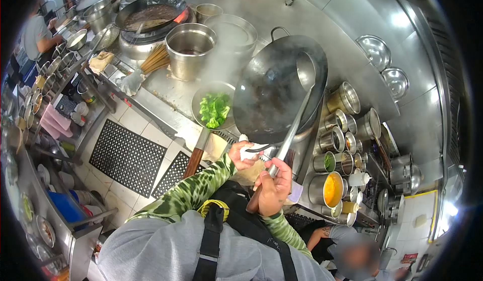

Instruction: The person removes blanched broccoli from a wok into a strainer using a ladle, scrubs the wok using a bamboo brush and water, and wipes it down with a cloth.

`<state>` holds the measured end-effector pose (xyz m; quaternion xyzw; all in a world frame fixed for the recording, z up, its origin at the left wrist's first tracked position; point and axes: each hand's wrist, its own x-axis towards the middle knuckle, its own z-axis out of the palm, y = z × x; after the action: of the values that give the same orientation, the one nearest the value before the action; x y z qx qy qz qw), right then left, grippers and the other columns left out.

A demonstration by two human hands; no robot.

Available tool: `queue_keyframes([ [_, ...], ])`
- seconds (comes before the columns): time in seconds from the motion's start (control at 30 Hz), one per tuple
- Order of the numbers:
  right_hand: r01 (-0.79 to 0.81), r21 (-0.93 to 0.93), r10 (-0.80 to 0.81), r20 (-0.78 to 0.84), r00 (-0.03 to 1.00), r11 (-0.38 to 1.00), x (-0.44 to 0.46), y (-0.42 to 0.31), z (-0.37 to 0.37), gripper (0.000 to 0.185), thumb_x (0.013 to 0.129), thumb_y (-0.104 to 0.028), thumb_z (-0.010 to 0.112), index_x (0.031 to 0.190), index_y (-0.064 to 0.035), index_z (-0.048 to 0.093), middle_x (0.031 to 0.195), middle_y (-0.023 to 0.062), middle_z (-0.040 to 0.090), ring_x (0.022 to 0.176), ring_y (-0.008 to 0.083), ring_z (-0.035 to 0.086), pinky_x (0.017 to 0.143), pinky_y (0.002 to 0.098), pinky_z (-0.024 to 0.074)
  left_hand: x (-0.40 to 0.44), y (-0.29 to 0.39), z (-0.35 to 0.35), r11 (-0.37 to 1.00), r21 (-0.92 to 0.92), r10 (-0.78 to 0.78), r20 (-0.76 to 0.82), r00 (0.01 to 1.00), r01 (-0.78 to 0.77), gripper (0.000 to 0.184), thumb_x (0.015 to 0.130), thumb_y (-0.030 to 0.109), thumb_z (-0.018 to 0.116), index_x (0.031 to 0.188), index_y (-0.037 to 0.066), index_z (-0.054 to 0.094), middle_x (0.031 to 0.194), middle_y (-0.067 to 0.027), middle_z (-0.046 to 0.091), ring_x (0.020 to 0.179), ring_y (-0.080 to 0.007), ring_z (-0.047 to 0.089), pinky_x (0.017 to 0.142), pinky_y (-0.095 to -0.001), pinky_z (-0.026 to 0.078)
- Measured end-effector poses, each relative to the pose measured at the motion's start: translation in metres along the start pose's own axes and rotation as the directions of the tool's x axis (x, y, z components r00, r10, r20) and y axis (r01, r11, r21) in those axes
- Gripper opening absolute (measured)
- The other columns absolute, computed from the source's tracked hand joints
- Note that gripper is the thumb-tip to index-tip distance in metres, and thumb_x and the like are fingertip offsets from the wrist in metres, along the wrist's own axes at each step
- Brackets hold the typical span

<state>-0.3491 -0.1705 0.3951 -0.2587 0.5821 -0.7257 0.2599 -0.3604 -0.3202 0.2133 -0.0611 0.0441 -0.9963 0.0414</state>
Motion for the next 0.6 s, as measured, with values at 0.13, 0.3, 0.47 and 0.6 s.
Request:
queue_keyframes([
  [0.13, -0.018, -0.021, 0.017, -0.051, 0.999, 1.000, 0.008, -0.002, -0.006, 0.043, 0.085, 0.010, 0.050, 0.126, -0.0020, 0.044, 0.107, 0.0113, 0.055, 0.062, 0.0105, 0.054, 0.050, 0.0225, 0.0465, 0.007, 0.001, 0.000, 0.999, 0.040, -0.018, -0.047, 0.999, 0.020, 0.040, 0.087, 0.017, 0.056, 0.115, -0.011, 0.052, 0.100, -0.0213, 0.062, 0.071, -0.0199, 0.059, 0.042, -0.0223, 0.043],
  [0.3, 0.162, 0.008, -0.161, -0.098, 0.982, 0.987, 0.041, -0.021, -0.046, 0.065, 0.082, 0.007, 0.050, 0.142, -0.0031, 0.029, 0.107, 0.0128, 0.056, 0.062, 0.0105, 0.055, 0.049, 0.0216, 0.0466, 0.043, 0.011, 0.003, 0.970, 0.245, 0.072, -0.297, 0.952, 0.003, 0.029, 0.083, 0.021, 0.059, 0.104, 0.000, 0.059, 0.090, -0.0128, 0.066, 0.071, -0.0204, 0.063, 0.044, -0.0237, 0.045],
  [0.47, 0.111, 0.024, -0.105, -0.184, 0.977, 0.994, 0.118, -0.073, -0.127, 0.072, 0.084, -0.001, 0.052, 0.148, -0.0077, 0.020, 0.099, 0.0116, 0.060, 0.056, 0.0114, 0.054, 0.044, 0.0247, 0.0463, 0.103, 0.013, 0.036, 0.717, 0.695, 0.473, -0.540, 0.696, 0.052, 0.015, 0.077, 0.021, 0.060, 0.083, 0.008, 0.060, 0.072, -0.0077, 0.062, 0.058, -0.0203, 0.060, 0.042, -0.0299, 0.043],
  [0.6, 0.043, -0.256, -0.114, -0.269, 0.957, 0.966, 0.174, -0.069, -0.206, 0.075, 0.080, -0.001, 0.052, 0.148, 0.0004, 0.021, 0.086, 0.0080, 0.059, 0.054, 0.0129, 0.054, 0.045, 0.0263, 0.0434, 0.127, 0.043, 0.027, 0.661, 0.740, 0.573, -0.603, 0.555, 0.123, 0.020, 0.078, 0.023, 0.061, 0.088, 0.006, 0.062, 0.073, -0.0078, 0.063, 0.058, -0.0205, 0.061, 0.040, -0.0322, 0.042],
])
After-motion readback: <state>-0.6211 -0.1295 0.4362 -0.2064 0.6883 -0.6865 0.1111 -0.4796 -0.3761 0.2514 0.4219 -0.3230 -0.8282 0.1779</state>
